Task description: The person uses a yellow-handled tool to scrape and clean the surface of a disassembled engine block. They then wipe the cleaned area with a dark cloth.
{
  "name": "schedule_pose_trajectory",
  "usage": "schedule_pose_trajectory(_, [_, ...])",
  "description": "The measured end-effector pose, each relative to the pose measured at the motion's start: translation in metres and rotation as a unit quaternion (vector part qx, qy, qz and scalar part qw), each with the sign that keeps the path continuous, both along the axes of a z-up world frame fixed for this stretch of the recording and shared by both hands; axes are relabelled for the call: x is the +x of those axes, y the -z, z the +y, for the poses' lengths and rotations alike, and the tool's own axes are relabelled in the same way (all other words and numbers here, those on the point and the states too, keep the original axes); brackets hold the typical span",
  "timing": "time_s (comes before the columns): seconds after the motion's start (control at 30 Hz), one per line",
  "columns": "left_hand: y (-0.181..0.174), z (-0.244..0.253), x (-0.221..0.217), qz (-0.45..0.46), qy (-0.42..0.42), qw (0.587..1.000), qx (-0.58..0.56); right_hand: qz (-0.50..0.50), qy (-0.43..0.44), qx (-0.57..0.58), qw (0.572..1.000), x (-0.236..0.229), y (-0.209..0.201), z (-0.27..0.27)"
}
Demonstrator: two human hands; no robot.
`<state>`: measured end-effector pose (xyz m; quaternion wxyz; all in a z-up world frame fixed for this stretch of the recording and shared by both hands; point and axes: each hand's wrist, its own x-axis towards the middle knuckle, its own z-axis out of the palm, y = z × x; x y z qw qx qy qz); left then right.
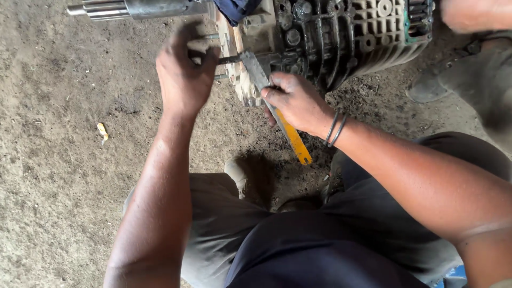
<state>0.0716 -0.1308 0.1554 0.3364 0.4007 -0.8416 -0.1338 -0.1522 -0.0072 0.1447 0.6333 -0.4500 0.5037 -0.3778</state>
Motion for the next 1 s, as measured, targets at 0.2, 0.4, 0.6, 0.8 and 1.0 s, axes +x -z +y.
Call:
schedule_pose_trajectory(0.2, [0.005,-0.017,-0.03,0.064,0.028,0.994,0.088,0.033,0.046,0.004,0.998,-0.007,-0.01,-0.007])
schedule_pose_trajectory(0.4, [0.013,-0.032,-0.056,-0.014,0.047,0.996,-0.074,0.061,0.056,0.022,0.996,-0.018,-0.011,-0.003])
schedule_pose_trajectory(0.6, [0.016,-0.044,-0.042,0.185,0.037,0.976,0.111,0.066,0.101,0.015,0.993,-0.036,-0.013,0.0])
schedule_pose_trajectory(0.8, [-0.028,0.017,-0.029,0.243,0.088,0.96,0.105,0.079,0.142,-0.034,0.986,-0.042,-0.011,0.002])
schedule_pose_trajectory(1.0, [-0.067,0.069,-0.076,-0.024,0.073,0.991,-0.108,0.21,0.096,-0.172,0.957,-0.011,-0.022,0.023])
